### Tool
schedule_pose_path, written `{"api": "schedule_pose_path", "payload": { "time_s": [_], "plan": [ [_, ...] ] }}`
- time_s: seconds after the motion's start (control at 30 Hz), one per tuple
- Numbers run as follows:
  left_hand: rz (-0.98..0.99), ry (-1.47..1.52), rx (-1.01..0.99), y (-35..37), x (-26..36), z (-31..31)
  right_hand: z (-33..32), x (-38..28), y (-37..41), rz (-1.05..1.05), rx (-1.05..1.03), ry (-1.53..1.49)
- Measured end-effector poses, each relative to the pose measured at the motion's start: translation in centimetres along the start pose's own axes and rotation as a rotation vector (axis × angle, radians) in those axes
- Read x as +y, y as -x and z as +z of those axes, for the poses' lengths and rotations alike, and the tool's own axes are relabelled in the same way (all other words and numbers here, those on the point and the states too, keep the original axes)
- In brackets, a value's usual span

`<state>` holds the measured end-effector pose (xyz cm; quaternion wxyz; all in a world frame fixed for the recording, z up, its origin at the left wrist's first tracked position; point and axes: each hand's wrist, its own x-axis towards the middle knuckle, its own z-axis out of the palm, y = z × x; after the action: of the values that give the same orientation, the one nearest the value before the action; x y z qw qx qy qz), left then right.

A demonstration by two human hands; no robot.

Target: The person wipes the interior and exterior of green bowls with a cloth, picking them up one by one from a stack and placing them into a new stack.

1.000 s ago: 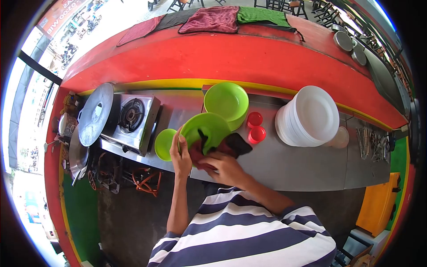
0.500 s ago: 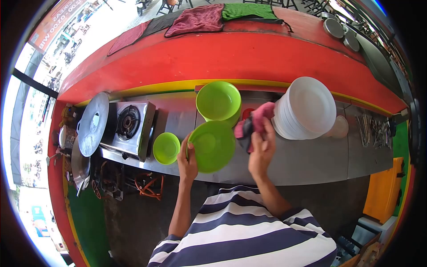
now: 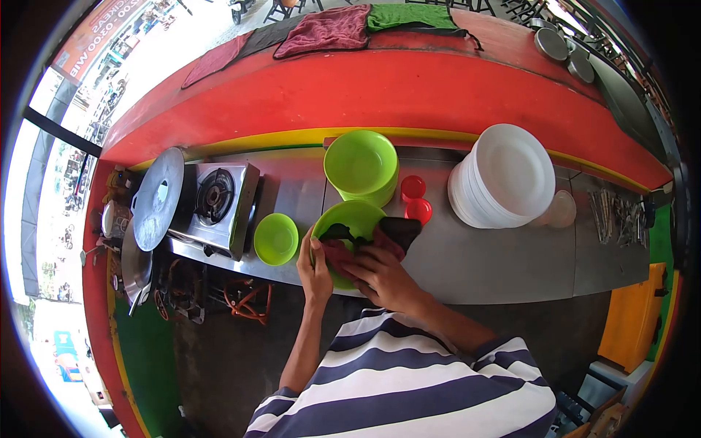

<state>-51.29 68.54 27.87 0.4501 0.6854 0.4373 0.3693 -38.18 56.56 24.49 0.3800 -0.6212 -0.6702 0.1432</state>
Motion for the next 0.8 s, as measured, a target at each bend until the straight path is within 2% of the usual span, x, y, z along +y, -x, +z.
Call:
{"api": "schedule_pose_path", "payload": {
  "time_s": [0.07,0.17,0.37,0.47,0.67,0.7,0.8],
  "plan": [
    [-0.077,-0.032,-0.028,0.0,0.5,0.0,-2.1,-1.3,0.0,0.06,0.085,0.233],
    [0.012,0.013,-0.044,-0.3,1.1,0.2,-3.1,-1.0,0.0,0.185,0.281,0.246],
    [-0.002,0.044,-0.197,0.3,0.3,0.5,-1.5,3.0,2.7,0.344,0.327,-0.109],
    [-0.062,0.134,-0.269,0.7,0.2,0.6,-1.8,4.2,3.2,0.42,0.378,-0.098],
    [-0.086,0.099,-0.378,1.0,0.2,0.5,-5.3,4.1,2.0,0.451,0.739,-0.132],
    [-0.114,0.092,-0.378,1.1,0.2,0.6,-5.3,3.9,1.7,0.4,0.789,-0.099],
    [-0.165,0.05,-0.38,1.7,0.2,0.9,-3.4,2.0,1.2,0.303,0.693,-0.202]
  ]
}}
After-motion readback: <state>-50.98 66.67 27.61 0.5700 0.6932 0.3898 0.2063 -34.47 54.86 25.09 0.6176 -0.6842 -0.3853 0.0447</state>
